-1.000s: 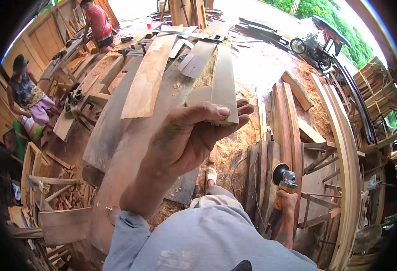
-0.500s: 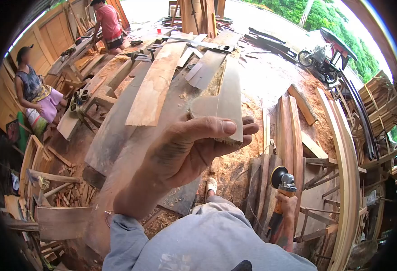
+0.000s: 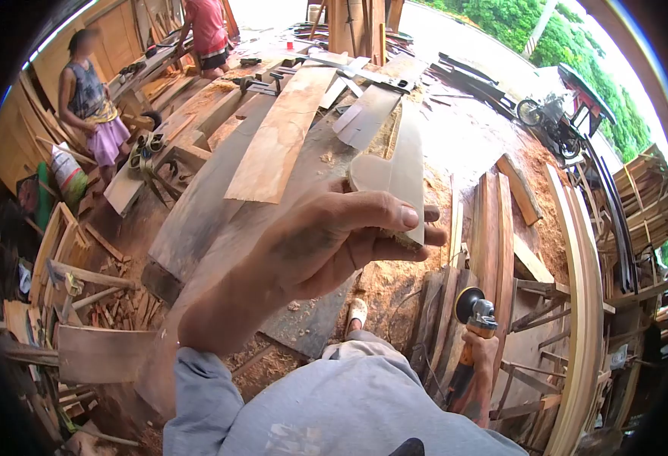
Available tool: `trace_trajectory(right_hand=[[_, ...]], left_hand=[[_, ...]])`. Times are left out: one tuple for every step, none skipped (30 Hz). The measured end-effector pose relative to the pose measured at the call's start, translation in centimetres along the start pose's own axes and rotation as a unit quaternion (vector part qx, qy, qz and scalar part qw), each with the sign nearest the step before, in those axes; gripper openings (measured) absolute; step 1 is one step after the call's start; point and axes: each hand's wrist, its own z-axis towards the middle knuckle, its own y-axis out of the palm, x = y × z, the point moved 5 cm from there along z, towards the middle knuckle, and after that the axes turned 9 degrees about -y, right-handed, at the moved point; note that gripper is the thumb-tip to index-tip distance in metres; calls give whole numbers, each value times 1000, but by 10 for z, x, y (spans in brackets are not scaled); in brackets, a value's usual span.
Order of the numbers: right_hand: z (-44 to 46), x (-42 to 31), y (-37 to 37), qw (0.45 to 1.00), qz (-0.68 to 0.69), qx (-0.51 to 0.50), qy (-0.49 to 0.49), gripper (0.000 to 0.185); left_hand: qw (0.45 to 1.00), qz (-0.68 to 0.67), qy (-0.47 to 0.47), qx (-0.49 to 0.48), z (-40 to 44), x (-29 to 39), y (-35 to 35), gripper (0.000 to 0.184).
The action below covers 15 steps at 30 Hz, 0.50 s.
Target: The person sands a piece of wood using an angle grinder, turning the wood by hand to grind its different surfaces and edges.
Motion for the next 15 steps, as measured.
trace_trajectory(right_hand=[[0,0,0,1000,-1,-2,-3,26],[-1,0,2,1000,14,-8,4,26],[-2,-2,4,999,29,-14,11,26],[-3,-5,5,999,29,-15,8,26],[-6,-8,7,999,31,-17,10,25],[-8,-11,8,999,34,-19,13,25],[-8,-13,8,999,35,-17,9,25],[-8,-12,10,999,29,-14,4,25],[-10,-13,13,1000,24,-12,0,24],[-11,-14,16,1000,22,-17,-5,23],[-13,-14,18,999,26,-17,-4,23],[-13,-14,18,1000,20,-22,3,26],[-15,-14,19,1000,13,-26,11,29],[-15,-10,21,999,16,-26,11,29],[-14,-6,24,999,14,-28,11,29]], left_hand=[[1000,26,-8,7,-1,2,-2,50],[1000,26,-4,8,-3,6,-3,50],[998,52,-18,30,-5,10,-6,48],[995,77,-32,53,-8,14,-8,45],[995,77,-29,51,-11,20,-8,45],[990,111,-42,79,-15,24,-9,41],[982,146,-55,107,-18,27,-11,37],[984,146,-20,97,-17,26,-18,31],[984,149,-19,96,-19,30,-15,31],[973,189,-24,129,-22,35,-15,29],[960,228,-30,162,-25,40,-15,28],[959,231,-31,163,-27,45,-14,28],[947,277,-30,159,-30,50,-13,27],[933,322,-30,156,-31,54,-12,27],[933,324,-30,156,-32,56,-13,27]])
